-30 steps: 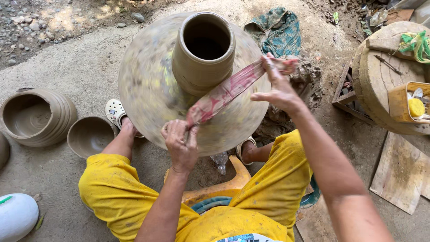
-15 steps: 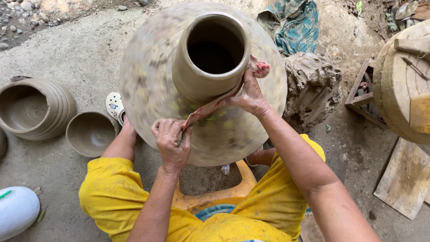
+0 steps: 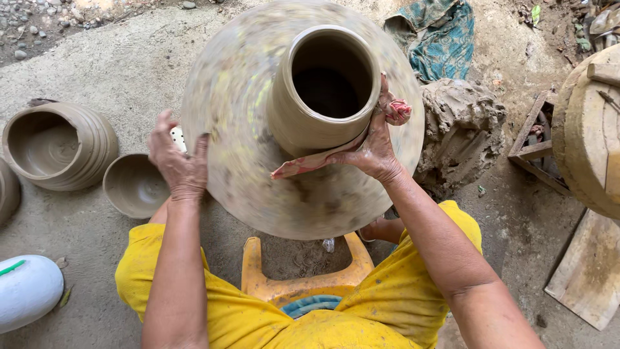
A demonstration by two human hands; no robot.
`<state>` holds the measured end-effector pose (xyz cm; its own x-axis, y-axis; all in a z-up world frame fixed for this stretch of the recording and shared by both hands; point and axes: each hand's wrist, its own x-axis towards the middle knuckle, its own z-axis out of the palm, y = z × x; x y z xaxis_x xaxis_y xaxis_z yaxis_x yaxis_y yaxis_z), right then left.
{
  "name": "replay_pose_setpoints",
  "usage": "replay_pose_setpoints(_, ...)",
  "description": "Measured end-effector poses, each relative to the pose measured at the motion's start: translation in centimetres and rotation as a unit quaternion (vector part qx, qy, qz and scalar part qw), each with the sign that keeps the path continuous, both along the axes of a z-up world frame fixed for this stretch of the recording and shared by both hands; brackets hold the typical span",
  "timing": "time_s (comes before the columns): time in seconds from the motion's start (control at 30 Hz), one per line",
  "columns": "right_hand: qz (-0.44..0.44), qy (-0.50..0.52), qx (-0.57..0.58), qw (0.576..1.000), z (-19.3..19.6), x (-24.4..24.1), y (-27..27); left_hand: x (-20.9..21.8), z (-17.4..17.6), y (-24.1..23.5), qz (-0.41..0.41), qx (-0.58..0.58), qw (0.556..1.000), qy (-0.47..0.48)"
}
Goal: The person uses a piece of cloth and a wooden tool to shape and smooth the exterior of a clay vase spinning on a pottery wheel.
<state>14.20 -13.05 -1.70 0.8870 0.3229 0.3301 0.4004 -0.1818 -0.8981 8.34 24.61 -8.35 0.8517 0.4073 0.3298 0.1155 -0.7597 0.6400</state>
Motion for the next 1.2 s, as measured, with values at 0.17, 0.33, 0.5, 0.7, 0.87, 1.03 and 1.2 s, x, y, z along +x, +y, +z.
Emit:
replay_pose_setpoints(0.17,-0.028,-0.017,-0.002,0.999,-0.4,0.2,-0.2,-7.1,-8.1,-7.8,0.066,-0.558,0.818,-0.121)
replay_pose_setpoints(0.33,-0.064,-0.068,-0.056,0.994,-0.9,0.6,-0.4,-13.4,-5.0,-15.0,0.147,-0.661,0.736,0.024)
replay_pose_setpoints(0.5,-0.088,-0.054,-0.062,0.993,-0.8,1.0,-0.2,0.3,-3.6,0.7,0.023,-0.607,0.793,-0.039)
replay_pose_setpoints(0.7,-0.065,-0.028,-0.022,0.997,-0.9,1.9,0.4,-2.1,-11.7,-0.4,-0.019,-0.535,0.844,-0.031)
replay_pose_setpoints(0.87,-0.048,-0.052,0.003,0.997,-0.7,2.1,1.4,4.0,-17.6,5.7,-0.049,-0.765,0.569,0.297)
replay_pose_setpoints(1.03,-0.026,-0.028,-0.015,0.999,-0.4,1.6,1.6,4.7,-20.1,5.8,-0.169,-0.763,0.569,0.254)
replay_pose_setpoints(1.2,0.001,-0.009,0.012,1.0,-0.8,0.7,1.3,4.4,-17.3,5.0,-0.218,-0.68,0.66,0.233)
